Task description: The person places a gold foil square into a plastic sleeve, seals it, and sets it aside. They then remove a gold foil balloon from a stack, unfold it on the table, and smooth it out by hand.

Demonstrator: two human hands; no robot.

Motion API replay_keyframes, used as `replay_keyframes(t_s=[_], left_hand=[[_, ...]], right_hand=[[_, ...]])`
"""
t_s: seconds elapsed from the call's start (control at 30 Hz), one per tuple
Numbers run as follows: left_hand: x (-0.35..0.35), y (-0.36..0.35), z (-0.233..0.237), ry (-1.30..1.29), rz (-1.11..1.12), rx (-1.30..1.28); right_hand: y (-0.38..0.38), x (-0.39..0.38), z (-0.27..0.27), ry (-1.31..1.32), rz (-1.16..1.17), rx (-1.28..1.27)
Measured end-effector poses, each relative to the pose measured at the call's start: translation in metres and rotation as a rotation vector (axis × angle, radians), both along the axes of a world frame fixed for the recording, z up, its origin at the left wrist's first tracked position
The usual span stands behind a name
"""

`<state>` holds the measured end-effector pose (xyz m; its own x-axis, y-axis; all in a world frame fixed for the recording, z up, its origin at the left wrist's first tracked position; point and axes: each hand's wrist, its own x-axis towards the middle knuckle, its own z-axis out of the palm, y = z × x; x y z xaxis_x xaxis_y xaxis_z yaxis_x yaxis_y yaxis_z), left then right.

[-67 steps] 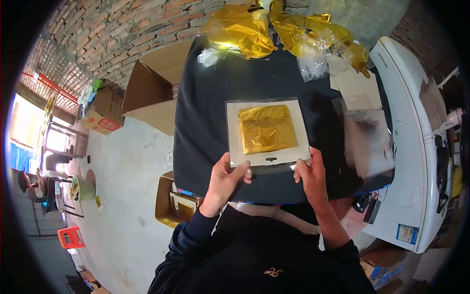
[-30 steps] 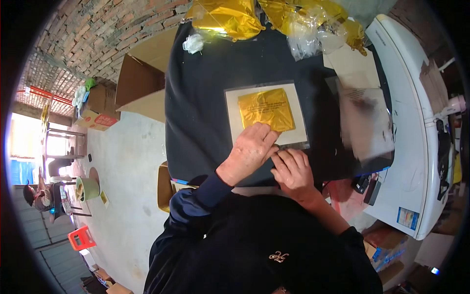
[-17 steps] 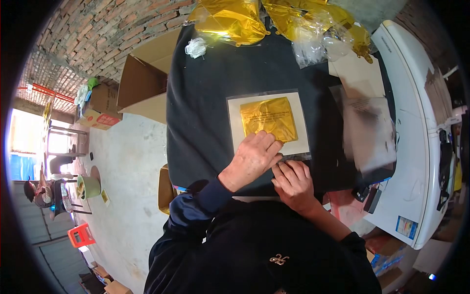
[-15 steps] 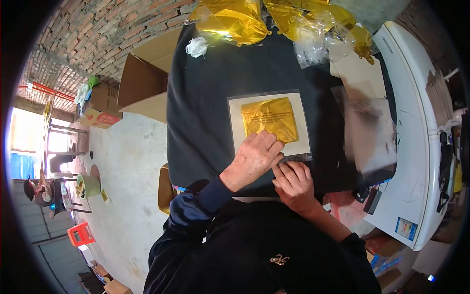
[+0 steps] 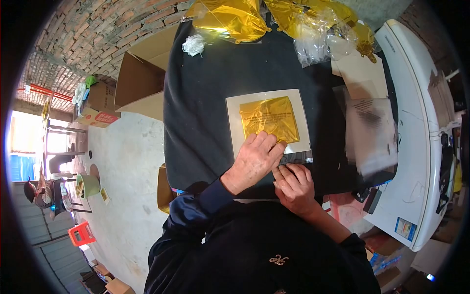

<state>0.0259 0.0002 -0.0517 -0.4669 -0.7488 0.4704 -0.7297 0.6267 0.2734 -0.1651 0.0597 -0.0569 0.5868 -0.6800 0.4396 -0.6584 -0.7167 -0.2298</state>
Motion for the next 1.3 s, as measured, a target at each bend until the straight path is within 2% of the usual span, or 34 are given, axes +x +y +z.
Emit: replay_keyframes(t_s=[0.3,0.43,0.53,0.57,0.63,0.73,0.8,0.83,0.9,1.0,1.03,1.1,1.2,1.3], left_hand=[[0.002,-0.005,0.014,-0.017,-0.016,0.0],[0.003,-0.007,0.013,-0.011,-0.022,0.003],[0.003,-0.009,0.013,0.015,-0.031,0.022],[0.003,-0.008,0.018,0.04,-0.033,0.041],[0.004,-0.006,0.021,0.076,-0.032,0.072],[0.006,-0.012,0.026,0.102,-0.018,0.014],[0.009,-0.018,0.028,0.175,0.006,0.005],[0.011,-0.021,0.028,0.212,0.017,0.001],[0.017,-0.025,0.023,0.259,0.021,-0.015],[0.023,-0.028,0.017,0.304,0.037,-0.045],[0.026,-0.028,0.017,0.309,0.033,-0.056],[0.028,-0.028,0.021,0.324,0.037,-0.069],[0.03,-0.03,0.022,0.344,0.033,-0.06],[0.031,-0.03,0.021,0.357,0.034,-0.053]], right_hand=[[-0.002,0.001,0.006,-0.049,-0.001,-0.057],[-0.004,-0.003,0.03,-0.22,0.028,0.04],[-0.025,-0.022,0.054,-0.246,0.01,-0.042],[-0.04,-0.03,0.056,-0.26,0.0,-0.162],[-0.078,-0.051,0.071,-0.196,-0.082,-0.174],[-0.156,-0.076,0.088,-0.33,-0.207,-0.106],[-0.231,-0.1,0.082,-0.268,-0.254,-0.247],[-0.265,-0.108,0.084,-0.177,-0.372,-0.144],[-0.328,-0.117,0.08,-0.152,-0.279,-0.202],[-0.407,-0.112,0.066,0.06,-0.392,0.147],[-0.427,-0.108,0.059,0.158,-0.484,0.179],[-0.456,-0.097,0.041,0.352,-0.665,0.237],[-0.463,-0.097,0.006,0.22,-0.698,0.067],[-0.47,-0.101,-0.01,0.131,-0.702,0.105]])
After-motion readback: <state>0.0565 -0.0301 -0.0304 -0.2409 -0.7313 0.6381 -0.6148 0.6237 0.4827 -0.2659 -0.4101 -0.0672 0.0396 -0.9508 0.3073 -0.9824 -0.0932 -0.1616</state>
